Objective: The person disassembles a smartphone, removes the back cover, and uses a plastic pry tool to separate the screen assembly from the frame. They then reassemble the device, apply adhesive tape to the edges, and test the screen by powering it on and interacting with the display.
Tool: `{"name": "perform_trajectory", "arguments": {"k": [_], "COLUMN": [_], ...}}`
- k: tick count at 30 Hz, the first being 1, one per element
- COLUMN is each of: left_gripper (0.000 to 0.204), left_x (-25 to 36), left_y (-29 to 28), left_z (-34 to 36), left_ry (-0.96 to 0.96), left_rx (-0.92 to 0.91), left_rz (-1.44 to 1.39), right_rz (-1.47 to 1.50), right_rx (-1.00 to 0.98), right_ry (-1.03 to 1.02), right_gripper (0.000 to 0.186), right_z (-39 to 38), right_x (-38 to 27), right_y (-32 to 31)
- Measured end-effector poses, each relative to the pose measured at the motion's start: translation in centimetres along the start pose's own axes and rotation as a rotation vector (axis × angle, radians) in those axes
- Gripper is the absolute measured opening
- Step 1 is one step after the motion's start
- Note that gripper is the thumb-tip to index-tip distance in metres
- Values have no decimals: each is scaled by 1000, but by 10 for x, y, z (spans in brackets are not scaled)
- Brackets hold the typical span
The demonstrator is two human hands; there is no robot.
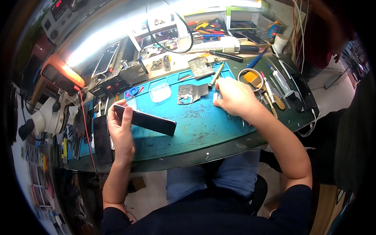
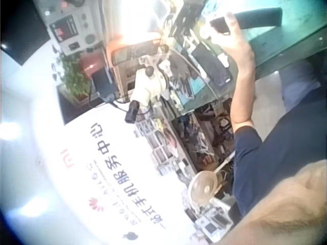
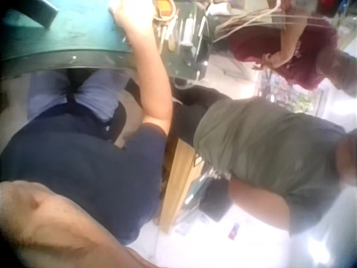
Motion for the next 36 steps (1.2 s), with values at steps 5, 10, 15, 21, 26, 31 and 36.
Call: {"name": "perform_trajectory", "arguments": {"k": [5,10,15,21,26,31,36], "left_gripper": [47,54,55,55,56,55,55], "left_x": [11,12,18,17,16,18,19], "left_y": [0,0,-1,-2,-2,0,1], "left_z": [-4,-4,-7,-9,-9,-11,-10], "left_ry": [149,212,285,281,272,274,270], "left_rx": [-42,-5,5,40,38,33,18], "left_rz": [201,213,268,290,288,304,290], "right_rz": [4,215,377,445,494,511,541], "right_rx": [-48,180,447,566,672,668,636], "right_ry": [-12,-157,-498,-670,-722,-688,-709], "right_gripper": [40,29,16,13,13,15,16], "right_z": [8,-11,-39,-39,-39,-39,-37], "right_x": [3,-8,-53,-88,-84,-79,-77], "right_y": [-4,12,10,5,21,30,35]}}
Point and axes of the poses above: each hand's wrist, its own z-axis towards the middle knuckle, its own y-axis out of the palm, x = y × z, the point moved 4 cm from there along z, towards the middle knuckle, and after that the axes turned 1 degree about x, right-handed, at the moved point
